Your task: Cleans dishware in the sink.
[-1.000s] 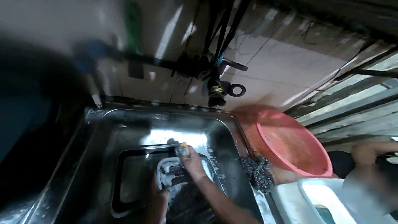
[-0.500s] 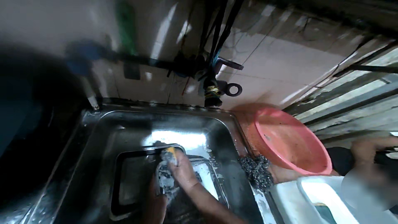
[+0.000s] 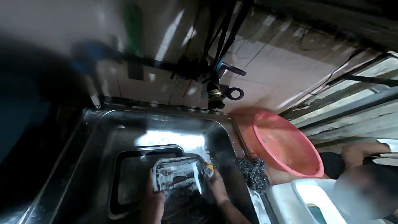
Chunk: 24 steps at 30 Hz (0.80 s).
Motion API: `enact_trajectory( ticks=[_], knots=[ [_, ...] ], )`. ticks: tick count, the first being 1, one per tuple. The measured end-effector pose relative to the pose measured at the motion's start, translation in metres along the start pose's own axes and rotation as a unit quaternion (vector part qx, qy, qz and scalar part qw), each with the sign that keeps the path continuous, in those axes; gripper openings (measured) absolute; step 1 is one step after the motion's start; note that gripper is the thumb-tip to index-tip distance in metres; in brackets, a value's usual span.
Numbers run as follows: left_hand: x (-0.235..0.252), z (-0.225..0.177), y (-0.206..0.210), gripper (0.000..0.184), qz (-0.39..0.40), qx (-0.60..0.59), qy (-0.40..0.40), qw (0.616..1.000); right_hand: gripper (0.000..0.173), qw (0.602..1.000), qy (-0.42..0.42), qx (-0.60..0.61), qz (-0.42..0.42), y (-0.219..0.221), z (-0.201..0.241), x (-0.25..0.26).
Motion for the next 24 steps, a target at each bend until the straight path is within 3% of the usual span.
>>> enact_trajectory(
  ticks=[3, 7, 10, 13, 18, 21, 24],
  knots=[
    [0.001, -0.003, -0.001, 0.084, -0.008, 0.051, -0.010, 0.999, 0.044, 0.989, -0.012, -0.121, 0.085, -0.002, 0.001, -0.014],
    [0.005, -0.002, 0.000, 0.081, -0.005, 0.110, -0.035, 0.993, 0.039, 0.929, -0.260, -0.259, 0.041, -0.001, 0.047, -0.012],
    [0.004, -0.001, -0.001, 0.079, -0.012, 0.127, -0.050, 0.991, 0.041, 0.893, -0.221, -0.372, 0.124, 0.009, 0.061, 0.019],
    [0.005, -0.001, 0.000, 0.076, -0.020, 0.095, -0.046, 0.994, 0.041, 0.874, -0.197, -0.417, 0.154, 0.018, 0.051, 0.034],
    [0.008, -0.003, -0.001, 0.079, -0.024, 0.080, 0.017, 0.996, 0.041, 0.860, -0.195, -0.431, 0.190, 0.015, 0.016, -0.002],
    [0.013, 0.003, 0.000, 0.077, -0.031, 0.014, 0.053, 0.998, 0.039, 0.854, -0.195, -0.433, 0.212, 0.011, -0.008, -0.029],
    [0.011, 0.002, 0.001, 0.077, -0.022, -0.026, 0.068, 0.997, 0.047, 0.863, -0.088, -0.438, 0.236, 0.007, -0.014, -0.046]
  ],
)
Point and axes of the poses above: each hand's wrist, its own x-axis towards the middle knuckle, its own y-axis out of the palm, z = x × y, the point moved 7 cm from there along x, towards the middle knuckle, and after that the axes turned 1 degree about -x, right-handed, at the moved point
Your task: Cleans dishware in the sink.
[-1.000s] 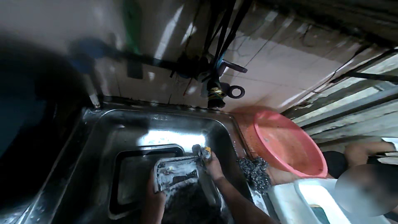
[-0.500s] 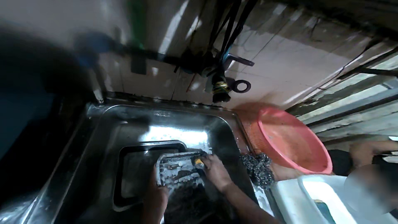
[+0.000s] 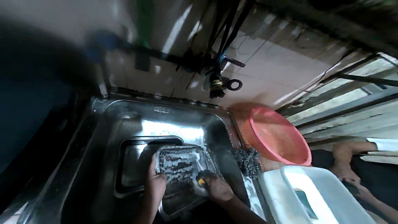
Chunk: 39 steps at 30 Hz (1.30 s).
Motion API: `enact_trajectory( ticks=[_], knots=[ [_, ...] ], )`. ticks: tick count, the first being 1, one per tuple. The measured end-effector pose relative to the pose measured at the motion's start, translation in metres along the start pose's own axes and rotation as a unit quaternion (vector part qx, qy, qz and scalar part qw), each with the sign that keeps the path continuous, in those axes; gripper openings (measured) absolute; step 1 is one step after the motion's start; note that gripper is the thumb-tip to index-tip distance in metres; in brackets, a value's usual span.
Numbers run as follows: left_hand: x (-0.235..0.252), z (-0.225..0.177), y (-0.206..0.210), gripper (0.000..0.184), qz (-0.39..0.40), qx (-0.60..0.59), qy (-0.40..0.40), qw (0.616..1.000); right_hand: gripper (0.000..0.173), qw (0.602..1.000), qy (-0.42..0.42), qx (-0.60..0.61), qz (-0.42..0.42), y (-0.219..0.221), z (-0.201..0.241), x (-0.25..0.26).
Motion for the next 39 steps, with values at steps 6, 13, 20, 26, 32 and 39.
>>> enact_trajectory(
  ticks=[6, 13, 20, 26, 32, 39],
  knots=[
    [0.002, 0.001, 0.002, 0.078, 0.027, -0.013, 0.019, 0.999, 0.053, 0.989, 0.014, 0.149, 0.012, 0.001, 0.048, -0.025],
    [0.004, 0.008, 0.006, 0.057, 0.071, -0.085, -0.025, 0.994, 0.045, 0.862, -0.140, 0.475, -0.111, -0.059, 0.125, -0.049],
    [0.002, 0.021, 0.007, 0.062, 0.049, -0.208, -0.140, 0.967, 0.043, 0.885, -0.202, 0.374, -0.192, -0.118, 0.160, -0.015],
    [0.005, 0.024, 0.006, 0.059, 0.071, -0.314, -0.164, 0.932, 0.034, 0.799, -0.363, 0.398, -0.267, -0.067, 0.154, -0.064],
    [0.007, 0.027, 0.003, 0.049, 0.111, -0.171, -0.146, 0.968, 0.024, 0.792, -0.508, 0.299, -0.163, -0.026, 0.141, -0.104],
    [0.005, 0.030, 0.001, 0.050, 0.099, -0.158, -0.163, 0.969, 0.028, 0.934, -0.285, 0.213, 0.032, -0.002, 0.051, -0.059]
  ],
)
Point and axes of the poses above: each hand's wrist, its own x-axis towards the middle knuckle, its own y-axis out of the palm, z = x × y, the point moved 7 cm from there along x, towards the middle knuckle, and after that the axes turned 1 degree about -x, right-handed, at the moved point
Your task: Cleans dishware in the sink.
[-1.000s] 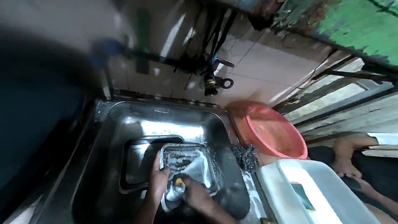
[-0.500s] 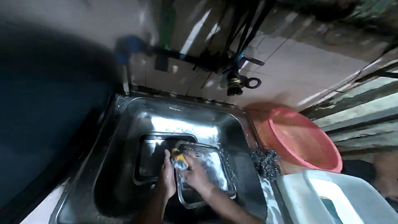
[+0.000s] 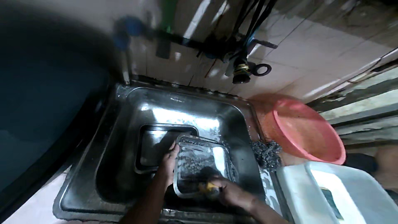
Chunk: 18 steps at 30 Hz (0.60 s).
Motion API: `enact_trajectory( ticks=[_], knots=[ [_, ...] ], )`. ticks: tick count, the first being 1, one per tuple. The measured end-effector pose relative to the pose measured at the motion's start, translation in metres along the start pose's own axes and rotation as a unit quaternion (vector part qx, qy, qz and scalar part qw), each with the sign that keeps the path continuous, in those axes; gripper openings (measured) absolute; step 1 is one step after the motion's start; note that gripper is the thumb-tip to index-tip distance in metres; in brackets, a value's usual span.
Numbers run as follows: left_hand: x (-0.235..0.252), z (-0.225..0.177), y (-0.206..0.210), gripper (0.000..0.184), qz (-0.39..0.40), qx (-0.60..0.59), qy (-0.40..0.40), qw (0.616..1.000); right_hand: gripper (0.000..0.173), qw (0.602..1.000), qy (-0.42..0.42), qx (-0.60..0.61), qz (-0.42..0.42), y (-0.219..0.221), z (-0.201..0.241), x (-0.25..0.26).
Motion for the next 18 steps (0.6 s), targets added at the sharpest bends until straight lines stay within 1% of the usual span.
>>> enact_trajectory(
  ticks=[1, 2, 3, 5, 6, 7, 8, 10, 11, 12, 13, 14, 15, 16, 18],
  knots=[
    [0.000, -0.001, 0.000, 0.050, -0.001, 0.006, 0.007, 1.000, 0.029, 0.999, 0.037, 0.000, 0.020, -0.004, -0.009, -0.003],
    [0.001, -0.002, 0.000, 0.049, -0.004, 0.009, 0.015, 1.000, 0.028, 0.998, 0.047, -0.005, 0.031, -0.006, -0.008, -0.003],
    [0.001, -0.003, 0.000, 0.049, -0.006, 0.010, 0.021, 1.000, 0.028, 0.999, 0.033, -0.017, 0.036, -0.004, 0.000, 0.000],
    [0.000, -0.002, 0.001, 0.048, -0.013, 0.020, 0.025, 0.999, 0.029, 0.999, -0.034, -0.035, 0.023, 0.007, 0.036, 0.011],
    [0.000, -0.003, 0.001, 0.049, -0.013, 0.028, 0.024, 0.999, 0.030, 0.998, -0.050, -0.027, 0.008, 0.011, 0.055, 0.020],
    [0.000, -0.003, 0.000, 0.049, -0.012, 0.033, 0.024, 0.999, 0.032, 0.999, -0.048, -0.001, -0.019, 0.014, 0.067, 0.031],
    [0.000, -0.002, 0.000, 0.049, -0.012, 0.030, 0.025, 0.999, 0.036, 0.997, -0.026, 0.042, -0.054, 0.012, 0.072, 0.042],
    [0.004, 0.000, 0.000, 0.049, -0.017, 0.022, 0.020, 0.999, 0.040, 0.978, 0.072, 0.155, -0.121, -0.007, 0.071, 0.064],
    [0.005, 0.000, 0.000, 0.049, -0.020, 0.016, 0.016, 1.000, 0.039, 0.953, 0.118, 0.228, -0.161, -0.020, 0.067, 0.074],
    [0.004, 0.000, 0.001, 0.049, -0.022, 0.010, 0.014, 1.000, 0.037, 0.920, 0.154, 0.299, -0.202, -0.029, 0.061, 0.084],
    [0.003, 0.000, 0.003, 0.049, -0.022, 0.007, 0.015, 1.000, 0.038, 0.893, 0.183, 0.345, -0.226, -0.035, 0.059, 0.091],
    [0.002, 0.000, 0.004, 0.050, -0.018, 0.008, 0.015, 1.000, 0.039, 0.881, 0.202, 0.358, -0.235, -0.038, 0.062, 0.096],
    [0.001, -0.001, 0.004, 0.050, -0.020, 0.010, 0.014, 1.000, 0.039, 0.890, 0.213, 0.331, -0.228, -0.038, 0.067, 0.097],
    [0.000, -0.002, 0.004, 0.050, -0.022, 0.016, 0.014, 1.000, 0.039, 0.912, 0.218, 0.280, -0.206, -0.035, 0.074, 0.094],
    [-0.001, -0.006, 0.003, 0.049, -0.024, 0.036, 0.026, 0.999, 0.046, 0.952, 0.214, 0.174, -0.130, -0.020, 0.084, 0.079]
  ],
)
Point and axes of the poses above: each hand's wrist, its own x-axis towards the middle knuckle, its own y-axis out of the palm, z = x × y, the point moved 7 cm from there along x, towards the middle knuckle, and after that the axes turned 1 degree about -x, right-handed, at the moved point
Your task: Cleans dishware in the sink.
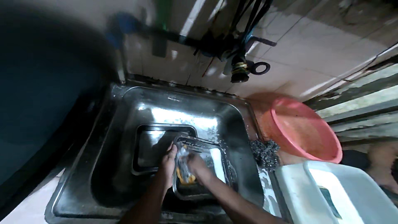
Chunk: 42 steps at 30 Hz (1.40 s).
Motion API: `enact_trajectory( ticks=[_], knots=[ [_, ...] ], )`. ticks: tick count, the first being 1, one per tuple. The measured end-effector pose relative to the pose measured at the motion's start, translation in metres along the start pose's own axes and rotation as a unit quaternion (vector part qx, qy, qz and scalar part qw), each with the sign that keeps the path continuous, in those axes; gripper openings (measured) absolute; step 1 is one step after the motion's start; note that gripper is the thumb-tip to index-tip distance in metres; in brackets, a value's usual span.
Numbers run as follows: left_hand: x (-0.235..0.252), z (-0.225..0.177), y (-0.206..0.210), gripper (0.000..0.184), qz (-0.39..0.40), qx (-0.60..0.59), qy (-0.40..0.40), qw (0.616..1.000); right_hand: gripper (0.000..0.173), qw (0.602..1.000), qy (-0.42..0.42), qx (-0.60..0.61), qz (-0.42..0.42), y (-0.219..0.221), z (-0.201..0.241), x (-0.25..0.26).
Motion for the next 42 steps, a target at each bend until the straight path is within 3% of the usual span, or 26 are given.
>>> enact_trajectory(
  ticks=[5, 8, 11, 14, 17, 20, 23, 25, 28, 31, 33, 35, 38, 40, 42],
  knots=[
    [0.002, 0.001, 0.000, 0.052, 0.023, 0.044, 0.055, 0.997, 0.035, 0.969, -0.093, -0.181, 0.139, 0.032, -0.021, -0.034],
    [0.002, 0.002, -0.001, 0.053, 0.024, 0.056, 0.053, 0.997, 0.036, 0.967, -0.111, -0.172, 0.154, 0.026, -0.043, -0.025],
    [0.000, 0.000, -0.002, 0.052, 0.016, 0.065, 0.048, 0.997, 0.041, 0.977, -0.012, -0.184, 0.110, -0.008, -0.102, -0.006],
    [-0.002, -0.002, 0.000, 0.052, 0.013, 0.050, 0.035, 0.998, 0.048, 0.958, 0.086, -0.260, 0.089, -0.042, -0.151, 0.005],
    [-0.002, -0.004, 0.001, 0.052, 0.009, 0.047, 0.033, 0.998, 0.052, 0.953, 0.058, -0.281, 0.096, -0.028, -0.121, -0.005],
    [0.000, -0.001, -0.001, 0.052, 0.002, 0.072, 0.047, 0.996, 0.046, 0.969, -0.101, -0.199, 0.103, 0.020, -0.052, -0.030],
    [0.001, -0.001, -0.002, 0.051, -0.004, 0.082, 0.038, 0.996, 0.045, 0.967, -0.203, -0.132, 0.075, 0.041, -0.045, -0.028],
    [0.002, -0.001, -0.002, 0.052, -0.001, 0.077, 0.034, 0.996, 0.047, 0.976, -0.170, -0.129, 0.047, 0.023, -0.077, -0.014],
    [0.002, 0.001, -0.001, 0.052, 0.001, 0.063, 0.035, 0.997, 0.056, 0.986, -0.006, -0.164, -0.004, -0.032, -0.135, 0.013],
    [0.002, -0.002, 0.000, 0.052, -0.002, 0.057, 0.040, 0.998, 0.054, 0.981, 0.087, -0.148, -0.085, -0.068, -0.144, 0.032],
    [0.002, -0.001, 0.001, 0.052, 0.005, 0.059, 0.041, 0.997, 0.054, 0.978, 0.041, -0.107, -0.176, -0.057, -0.113, 0.037],
    [0.003, -0.001, 0.000, 0.054, 0.006, 0.057, 0.030, 0.998, 0.050, 0.965, -0.093, -0.075, -0.234, -0.021, -0.065, 0.032],
    [0.006, 0.004, 0.000, 0.054, -0.003, 0.047, 0.015, 0.999, 0.048, 0.947, -0.230, -0.090, -0.207, 0.020, -0.011, 0.019],
    [0.004, 0.002, 0.001, 0.055, 0.003, 0.052, 0.007, 0.999, 0.049, 0.949, -0.213, -0.140, -0.186, 0.006, -0.015, 0.030],
    [0.003, -0.002, 0.003, 0.058, 0.012, 0.049, 0.012, 0.999, 0.048, 0.952, -0.143, -0.209, -0.172, -0.029, -0.037, 0.048]
  ],
)
Point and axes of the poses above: each hand's wrist, its own x-axis towards the middle knuckle, its own y-axis out of the palm, z = x × y, the point moved 7 cm from there along x, towards the middle knuckle, and after that the axes turned 1 degree about -x, right-handed, at the moved point
